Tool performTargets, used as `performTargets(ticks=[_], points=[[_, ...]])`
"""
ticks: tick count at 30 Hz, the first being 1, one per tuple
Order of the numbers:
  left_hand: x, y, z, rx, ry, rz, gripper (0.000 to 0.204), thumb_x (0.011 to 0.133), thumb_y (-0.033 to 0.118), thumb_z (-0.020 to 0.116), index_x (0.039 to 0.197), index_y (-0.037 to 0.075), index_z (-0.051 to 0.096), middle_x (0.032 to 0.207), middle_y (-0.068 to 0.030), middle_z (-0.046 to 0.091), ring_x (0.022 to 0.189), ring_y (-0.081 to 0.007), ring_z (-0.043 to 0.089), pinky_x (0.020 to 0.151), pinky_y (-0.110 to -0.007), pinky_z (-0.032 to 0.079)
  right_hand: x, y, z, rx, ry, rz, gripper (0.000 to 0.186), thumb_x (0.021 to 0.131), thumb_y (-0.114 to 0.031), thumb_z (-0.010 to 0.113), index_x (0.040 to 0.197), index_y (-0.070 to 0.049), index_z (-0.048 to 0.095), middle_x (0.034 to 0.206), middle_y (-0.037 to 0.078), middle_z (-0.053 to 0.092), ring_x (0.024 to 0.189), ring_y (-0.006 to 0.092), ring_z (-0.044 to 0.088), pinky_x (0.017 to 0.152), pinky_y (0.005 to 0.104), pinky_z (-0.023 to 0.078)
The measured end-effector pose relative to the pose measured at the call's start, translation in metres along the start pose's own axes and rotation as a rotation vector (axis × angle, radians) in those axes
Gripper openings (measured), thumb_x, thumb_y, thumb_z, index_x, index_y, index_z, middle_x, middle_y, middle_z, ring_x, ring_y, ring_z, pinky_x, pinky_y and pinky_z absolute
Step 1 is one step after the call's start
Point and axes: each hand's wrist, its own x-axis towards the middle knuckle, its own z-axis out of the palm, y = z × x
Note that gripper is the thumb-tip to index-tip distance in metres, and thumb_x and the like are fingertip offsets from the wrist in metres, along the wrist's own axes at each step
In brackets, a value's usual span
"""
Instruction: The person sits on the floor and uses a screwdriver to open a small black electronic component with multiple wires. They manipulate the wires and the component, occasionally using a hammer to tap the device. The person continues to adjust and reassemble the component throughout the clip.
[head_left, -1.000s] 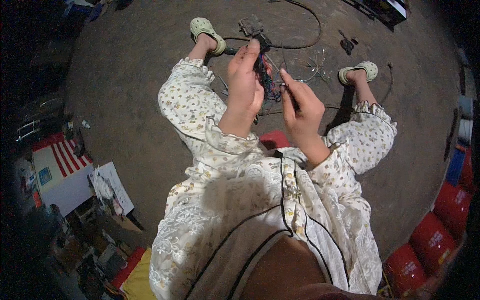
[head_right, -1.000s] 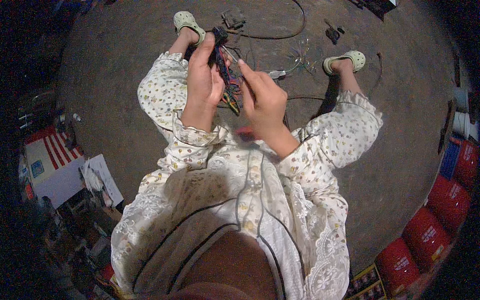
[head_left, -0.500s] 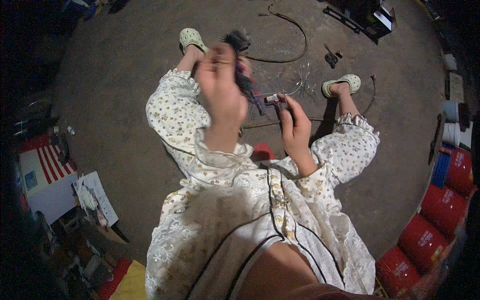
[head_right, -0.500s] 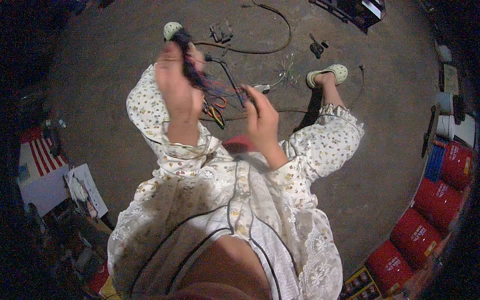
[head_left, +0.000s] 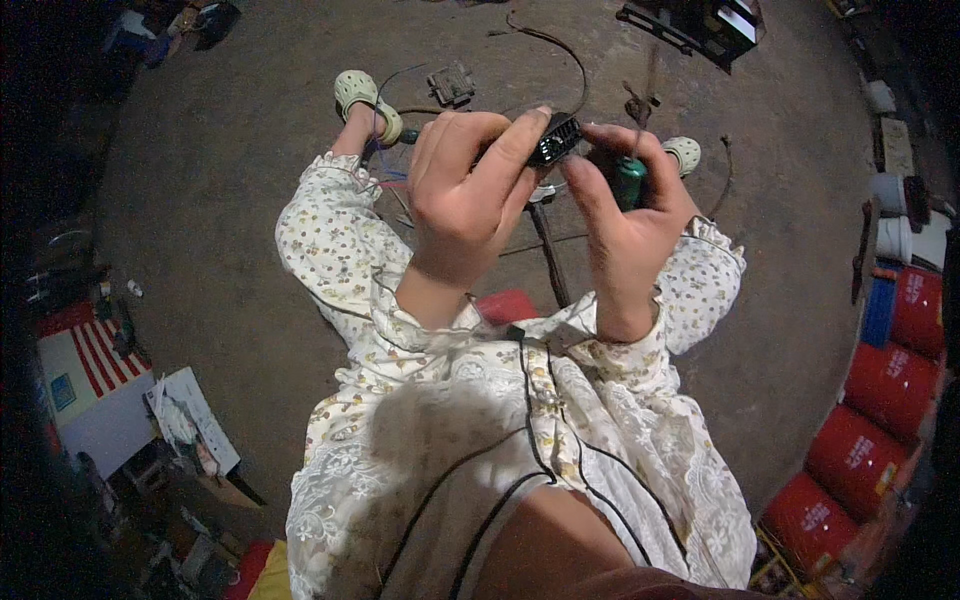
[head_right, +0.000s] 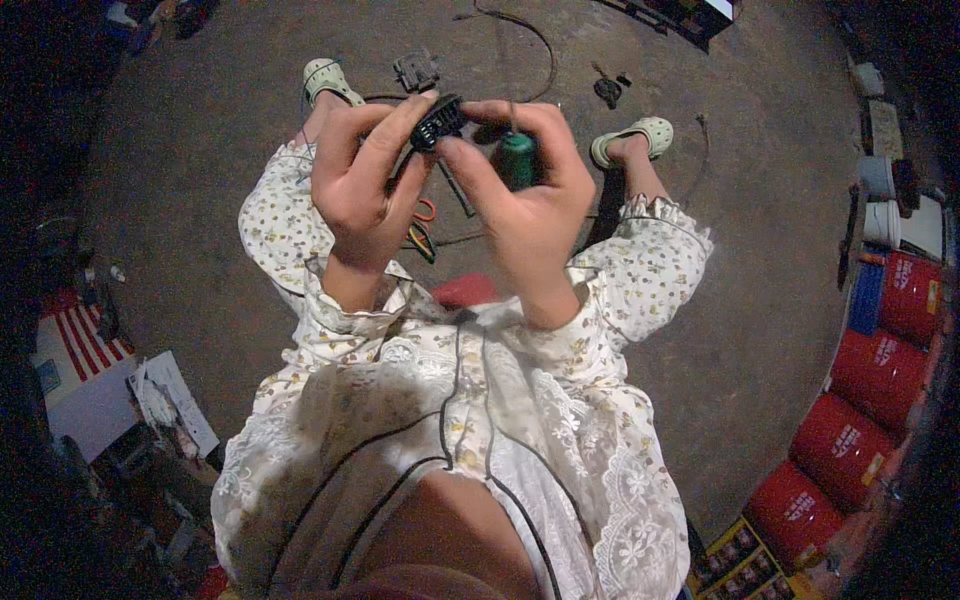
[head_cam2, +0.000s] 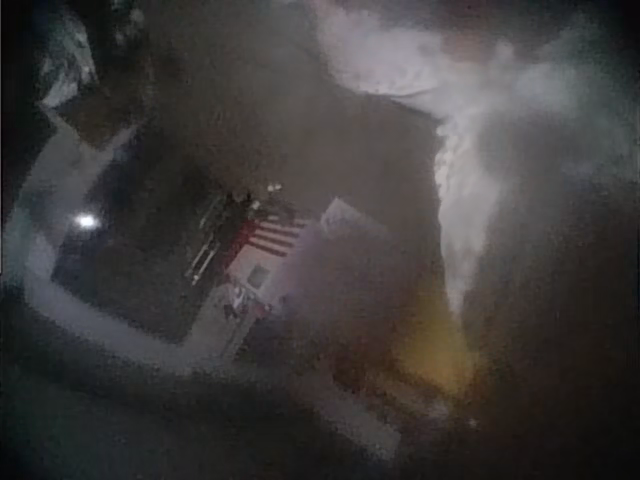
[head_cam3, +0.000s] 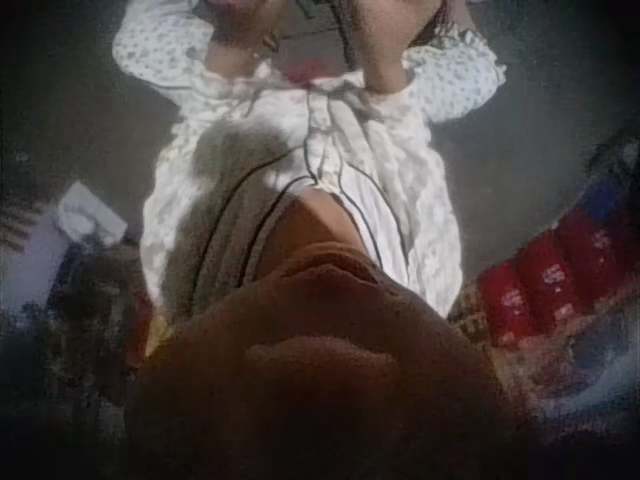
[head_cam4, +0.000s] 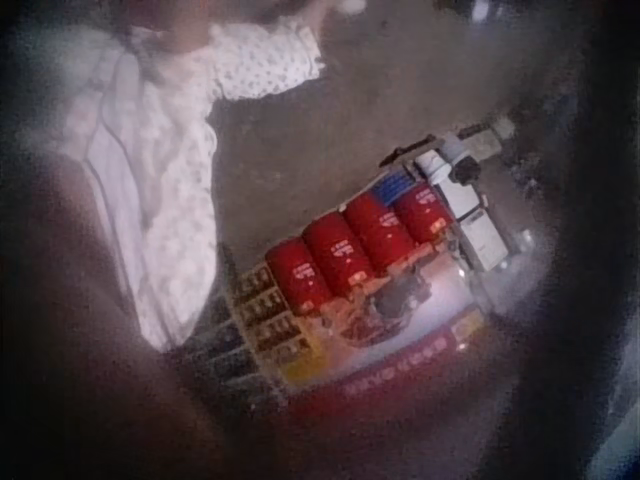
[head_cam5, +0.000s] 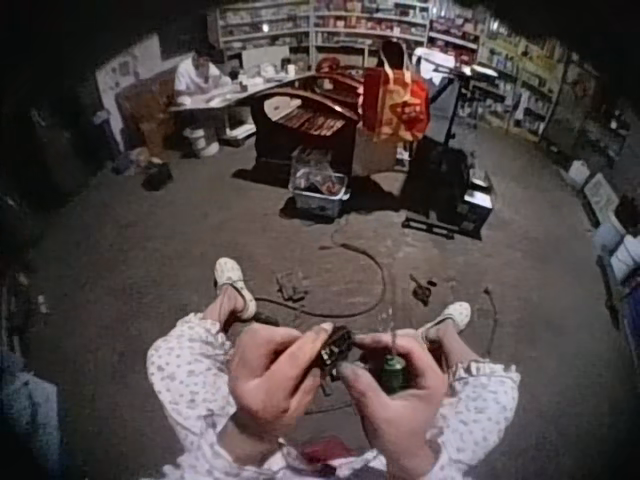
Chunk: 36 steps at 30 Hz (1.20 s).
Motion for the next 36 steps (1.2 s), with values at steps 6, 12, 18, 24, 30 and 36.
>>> performTargets(ticks=[6, 12, 18, 24, 30, 36], points=[[-0.002, 0.001, 0.005, 0.085, -0.016, 0.058, 0.042, 0.058, 0.006, 0.070, 0.100, 0.007, 0.066, 0.077, -0.0041, 0.053, 0.069, -0.0215, 0.053, 0.060, -0.033, 0.041, 0.000, 0.016, 0.003, -0.247, 0.015, -0.177, 0.014, 0.072, 0.001, 0.069, 0.083, 0.000, 0.060, 0.083, 0.010, 0.061, 0.076, 0.0190, 0.059, 0.068, 0.0258, 0.046], [-0.006, -0.006, 0.013, 0.251, -0.278, -0.106, 0.031, 0.063, 0.006, 0.070, 0.094, 0.006, 0.067, 0.079, -0.0076, 0.056, 0.073, -0.0252, 0.056, 0.065, -0.036, 0.045, 0.002, 0.038, -0.003, -0.507, 0.161, -0.275, 0.012, 0.077, -0.003, 0.064, 0.086, 0.000, 0.057, 0.078, 0.012, 0.057, 0.070, 0.0255, 0.057, 0.064, 0.0321, 0.046], [-0.071, -0.074, 0.010, 0.289, -0.342, -0.360, 0.026, 0.065, 0.016, 0.073, 0.088, 0.006, 0.066, 0.079, -0.0098, 0.055, 0.077, -0.0289, 0.055, 0.068, -0.039, 0.044, 0.047, 0.019, -0.069, -0.092, 0.361, 0.038, 0.018, 0.089, -0.017, 0.059, 0.095, 0.000, 0.055, 0.070, 0.000, 0.052, 0.049, 0.0027, 0.044, 0.039, 0.0168, 0.038], [-0.091, -0.105, -0.010, 0.404, -0.372, -0.440, 0.027, 0.068, 0.015, 0.073, 0.091, 0.003, 0.066, 0.085, -0.0122, 0.057, 0.078, -0.0312, 0.056, 0.066, -0.037, 0.045, 0.065, 0.045, -0.117, -0.005, 0.362, 0.098, 0.015, 0.088, -0.015, 0.060, 0.094, -0.001, 0.057, 0.065, -0.004, 0.049, 0.053, 0.0025, 0.040, 0.046, 0.0183, 0.030], [-0.089, -0.105, 0.013, 0.260, -0.414, -0.499, 0.027, 0.071, 0.018, 0.073, 0.093, 0.004, 0.067, 0.083, -0.0119, 0.059, 0.076, -0.0290, 0.059, 0.065, -0.036, 0.046, 0.086, 0.050, -0.143, -0.038, 0.440, 0.092, 0.016, 0.089, -0.018, 0.060, 0.090, -0.002, 0.056, 0.066, -0.004, 0.049, 0.052, 0.0031, 0.040, 0.046, 0.0183, 0.032], [-0.078, -0.096, 0.052, 0.223, -0.487, -0.400, 0.030, 0.068, 0.023, 0.072, 0.092, 0.006, 0.068, 0.079, -0.0112, 0.058, 0.075, -0.0304, 0.057, 0.067, -0.039, 0.045, 0.112, 0.033, -0.170, -0.060, 0.516, 0.057, 0.008, 0.088, -0.013, 0.058, 0.089, -0.005, 0.056, 0.068, -0.003, 0.051, 0.054, 0.0053, 0.043, 0.046, 0.0202, 0.033]])
